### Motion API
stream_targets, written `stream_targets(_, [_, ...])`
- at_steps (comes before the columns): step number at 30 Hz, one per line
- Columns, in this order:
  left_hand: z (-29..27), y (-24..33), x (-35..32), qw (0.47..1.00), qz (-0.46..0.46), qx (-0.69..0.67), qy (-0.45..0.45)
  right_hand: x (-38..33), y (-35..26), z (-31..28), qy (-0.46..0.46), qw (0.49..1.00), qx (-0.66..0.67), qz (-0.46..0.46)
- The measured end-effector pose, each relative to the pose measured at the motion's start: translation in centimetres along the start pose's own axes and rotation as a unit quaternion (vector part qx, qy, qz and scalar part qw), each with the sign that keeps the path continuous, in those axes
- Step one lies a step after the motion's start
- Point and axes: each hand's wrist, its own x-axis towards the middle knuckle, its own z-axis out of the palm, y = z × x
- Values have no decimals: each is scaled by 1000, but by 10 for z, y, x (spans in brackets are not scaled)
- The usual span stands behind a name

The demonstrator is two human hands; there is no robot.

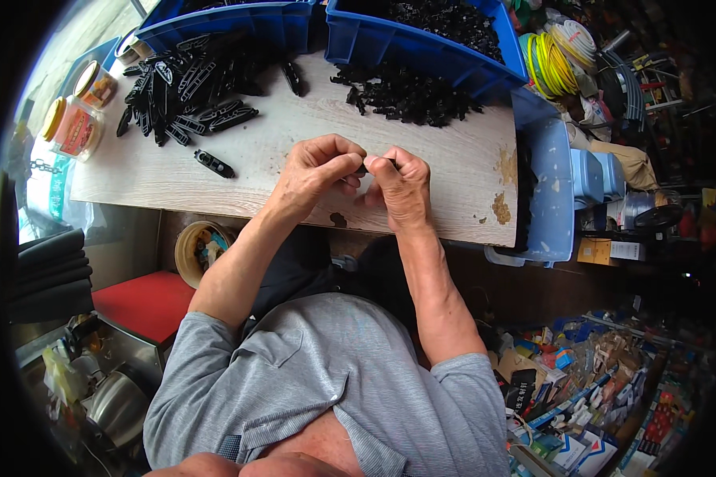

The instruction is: Assembling and inspecting small black plastic components at a workbench.

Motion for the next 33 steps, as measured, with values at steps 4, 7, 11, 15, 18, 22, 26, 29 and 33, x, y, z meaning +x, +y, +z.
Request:
stream_targets(4, [-2, 11, 16, 951, 124, 277, 52, -2, -4, -9, 29, 997, 69, 12])
stream_targets(7, [-10, 8, 49, 731, 339, 575, 139, -1, -9, -29, 107, 990, 82, 32])
stream_targets(11, [-21, 9, 83, 649, 288, 701, 63, 8, -19, -72, 269, 958, 97, 35])
stream_targets(15, [-32, 4, 88, 649, 354, 670, 69, 2, -34, -118, 337, 930, 146, 19])
stream_targets(18, [-34, 0, 85, 646, 349, 677, 51, 1, -35, -122, 363, 924, 122, 9])
stream_targets(22, [-26, 4, 78, 614, 332, 715, 23, 4, -22, -104, 272, 957, 90, 34])
stream_targets(26, [-27, 1, 78, 582, 431, 686, 74, 7, -13, -71, 161, 984, 63, 39])
stream_targets(29, [-15, 4, 69, 687, 388, 611, 58, 11, -11, -51, 118, 991, 41, 45])
stream_targets(33, [15, 7, 36, 881, 269, 384, 64, 13, -4, -30, 37, 998, 43, 19])
